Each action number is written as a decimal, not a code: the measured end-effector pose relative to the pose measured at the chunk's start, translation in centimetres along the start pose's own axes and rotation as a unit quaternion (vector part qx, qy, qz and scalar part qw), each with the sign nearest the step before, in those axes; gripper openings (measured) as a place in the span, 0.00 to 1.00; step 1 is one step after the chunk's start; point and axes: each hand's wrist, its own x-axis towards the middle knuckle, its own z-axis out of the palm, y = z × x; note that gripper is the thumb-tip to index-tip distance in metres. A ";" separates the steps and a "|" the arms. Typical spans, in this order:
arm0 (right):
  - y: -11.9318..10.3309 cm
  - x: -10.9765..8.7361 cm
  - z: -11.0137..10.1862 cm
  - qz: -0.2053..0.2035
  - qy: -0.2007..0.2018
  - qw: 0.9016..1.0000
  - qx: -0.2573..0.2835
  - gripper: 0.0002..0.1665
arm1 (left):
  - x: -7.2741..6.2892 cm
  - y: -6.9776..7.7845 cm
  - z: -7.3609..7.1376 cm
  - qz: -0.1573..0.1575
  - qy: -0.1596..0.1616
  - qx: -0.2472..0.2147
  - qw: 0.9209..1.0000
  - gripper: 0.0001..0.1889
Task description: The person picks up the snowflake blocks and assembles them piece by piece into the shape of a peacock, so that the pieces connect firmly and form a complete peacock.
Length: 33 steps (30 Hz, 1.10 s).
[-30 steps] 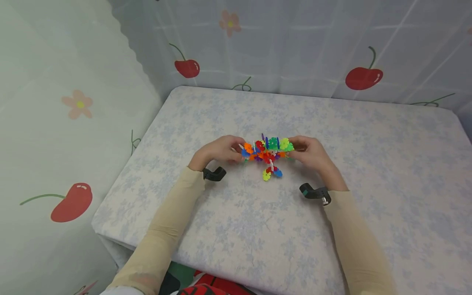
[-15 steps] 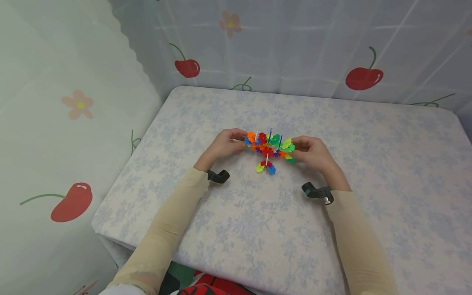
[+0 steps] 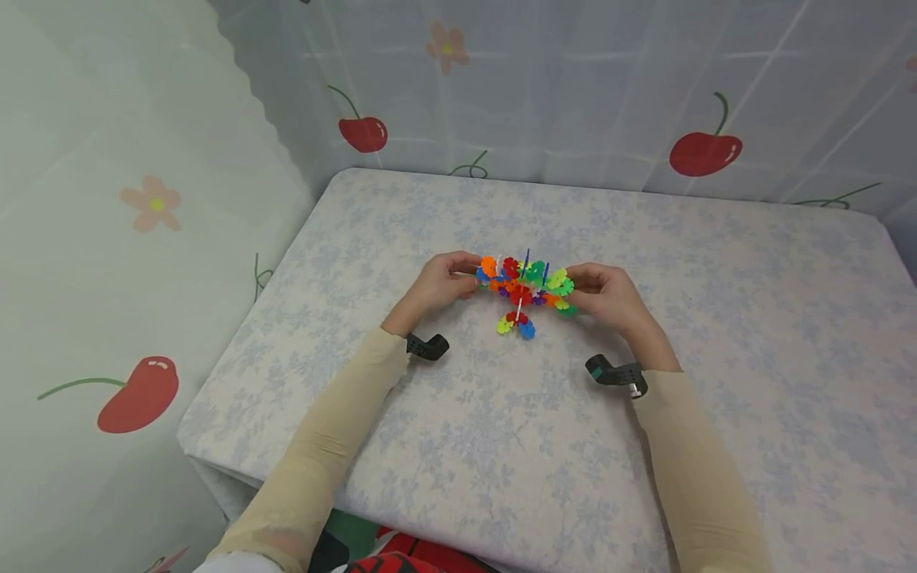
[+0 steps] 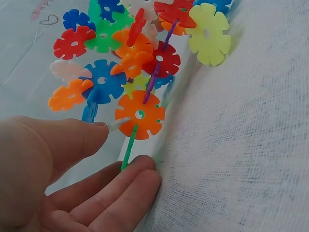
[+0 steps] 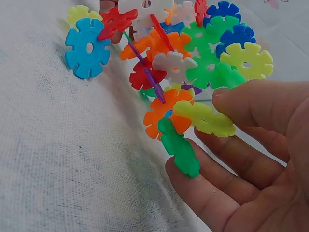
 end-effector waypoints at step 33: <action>0.5 -0.4 -0.8 -0.031 -0.021 0.991 0.127 0.36 | 0.1 0.7 0.5 0.007 0.020 -0.054 0.998 0.17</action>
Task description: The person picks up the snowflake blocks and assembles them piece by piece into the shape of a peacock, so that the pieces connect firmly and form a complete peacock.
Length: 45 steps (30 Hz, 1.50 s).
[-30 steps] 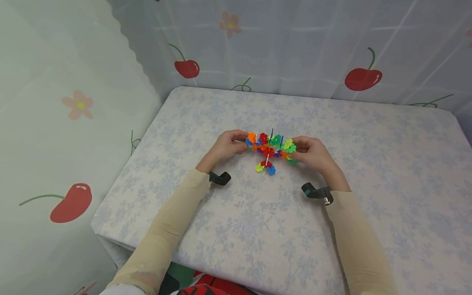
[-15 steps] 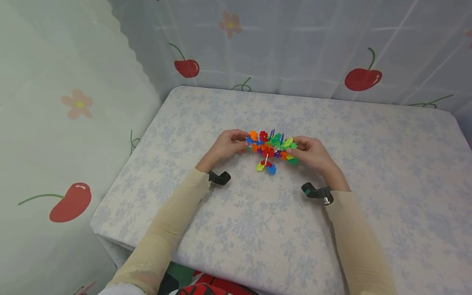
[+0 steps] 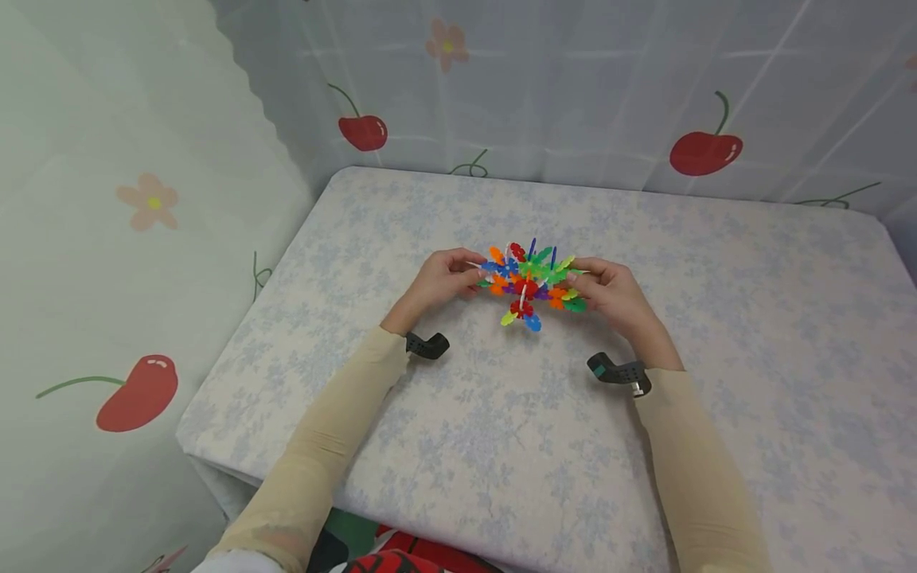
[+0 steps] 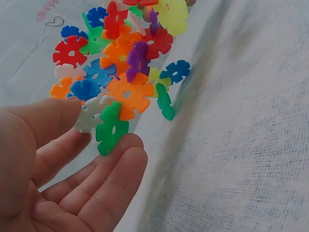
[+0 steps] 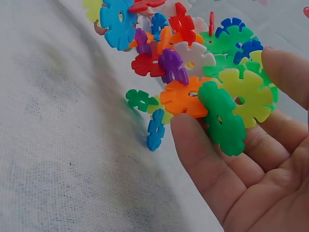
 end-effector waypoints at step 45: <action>1.8 0.1 -0.5 -0.008 -0.045 0.990 0.131 0.15 | -0.2 -0.6 -0.4 0.049 -0.028 0.089 0.994 0.15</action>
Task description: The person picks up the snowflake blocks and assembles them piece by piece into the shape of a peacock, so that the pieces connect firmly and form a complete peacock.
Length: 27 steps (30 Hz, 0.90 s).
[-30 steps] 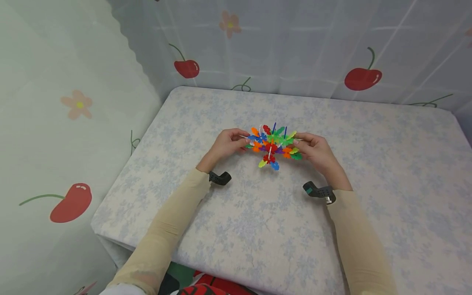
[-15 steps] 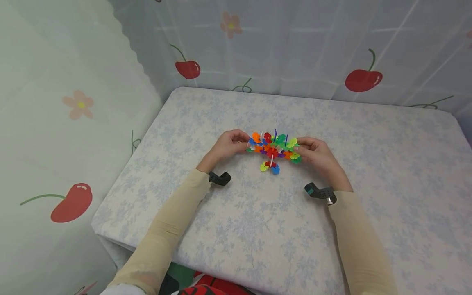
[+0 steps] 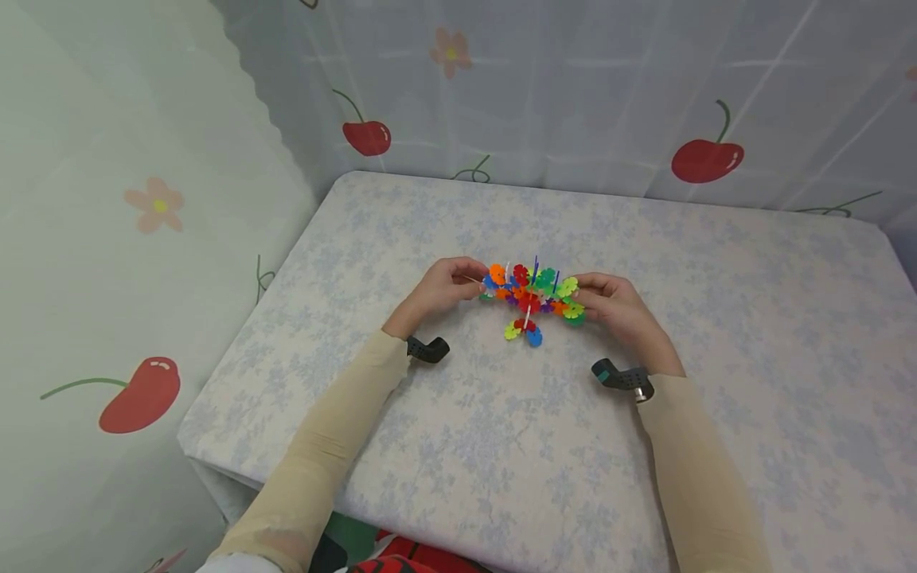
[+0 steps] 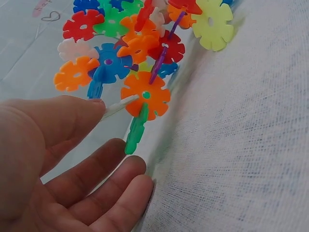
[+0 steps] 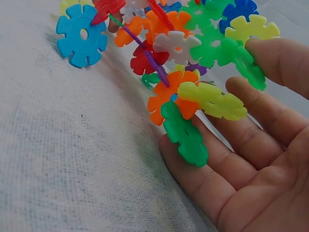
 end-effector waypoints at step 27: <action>-0.1 -0.6 -0.6 0.034 0.050 0.996 -0.072 0.10 | 0.6 -0.3 0.2 0.004 -0.008 -0.017 1.000 0.16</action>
